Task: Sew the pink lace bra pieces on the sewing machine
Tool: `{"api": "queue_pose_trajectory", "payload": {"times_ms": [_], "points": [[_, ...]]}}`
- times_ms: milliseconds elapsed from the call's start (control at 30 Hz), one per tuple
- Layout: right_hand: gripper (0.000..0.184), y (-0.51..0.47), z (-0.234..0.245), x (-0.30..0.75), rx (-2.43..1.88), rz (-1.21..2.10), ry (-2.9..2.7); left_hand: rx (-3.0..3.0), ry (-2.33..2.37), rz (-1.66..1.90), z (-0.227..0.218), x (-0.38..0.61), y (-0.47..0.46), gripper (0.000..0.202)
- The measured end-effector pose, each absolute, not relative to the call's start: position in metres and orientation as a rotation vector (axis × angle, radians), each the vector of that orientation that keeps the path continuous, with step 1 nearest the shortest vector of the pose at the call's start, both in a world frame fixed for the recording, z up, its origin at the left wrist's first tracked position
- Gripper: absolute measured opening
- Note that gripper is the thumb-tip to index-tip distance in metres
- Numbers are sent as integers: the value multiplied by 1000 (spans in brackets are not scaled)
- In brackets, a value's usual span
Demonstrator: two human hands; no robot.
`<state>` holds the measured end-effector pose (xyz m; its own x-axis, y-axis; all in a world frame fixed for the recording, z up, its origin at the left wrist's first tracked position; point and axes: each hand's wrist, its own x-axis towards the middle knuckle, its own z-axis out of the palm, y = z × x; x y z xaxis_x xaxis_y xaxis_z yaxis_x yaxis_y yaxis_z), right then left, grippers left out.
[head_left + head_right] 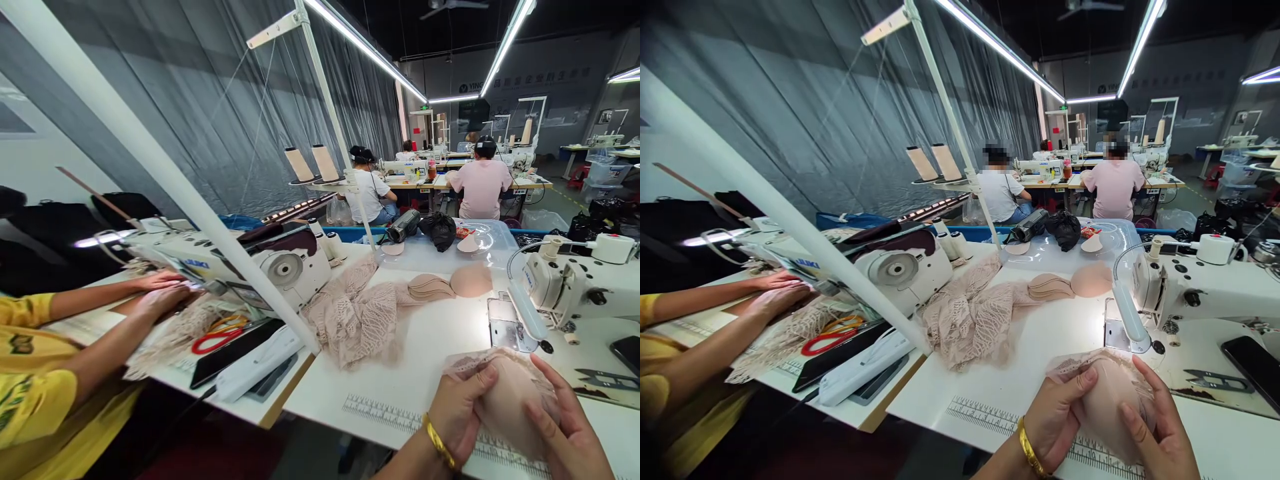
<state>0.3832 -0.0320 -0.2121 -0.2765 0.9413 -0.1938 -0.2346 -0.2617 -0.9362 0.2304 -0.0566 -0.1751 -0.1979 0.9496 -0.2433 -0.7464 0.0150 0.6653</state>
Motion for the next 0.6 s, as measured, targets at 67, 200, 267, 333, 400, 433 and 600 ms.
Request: {"api": "queue_pose_trajectory", "payload": {"times_ms": [67,200,267,333,400,433,600], "points": [[89,-32,-213,383,-1031,1674,-1044,326,819,1587,-175,230,-56,54],[89,-31,-217,384,-1022,1632,-1051,335,772,1549,-173,232,-56,54],[88,-30,-220,385,-1026,1604,-1067,341,728,1504,-170,234,-55,56],[89,-30,-221,386,-1038,1573,-1091,359,708,1464,-168,237,-54,57],[91,-30,-221,385,-1048,1561,-1097,379,713,1451,-168,240,-52,57],[93,-30,-221,385,-1049,1560,-1089,382,718,1452,-168,241,-51,57],[94,-31,-220,384,-1043,1550,-1046,377,712,1459,-170,241,-48,52]]}}
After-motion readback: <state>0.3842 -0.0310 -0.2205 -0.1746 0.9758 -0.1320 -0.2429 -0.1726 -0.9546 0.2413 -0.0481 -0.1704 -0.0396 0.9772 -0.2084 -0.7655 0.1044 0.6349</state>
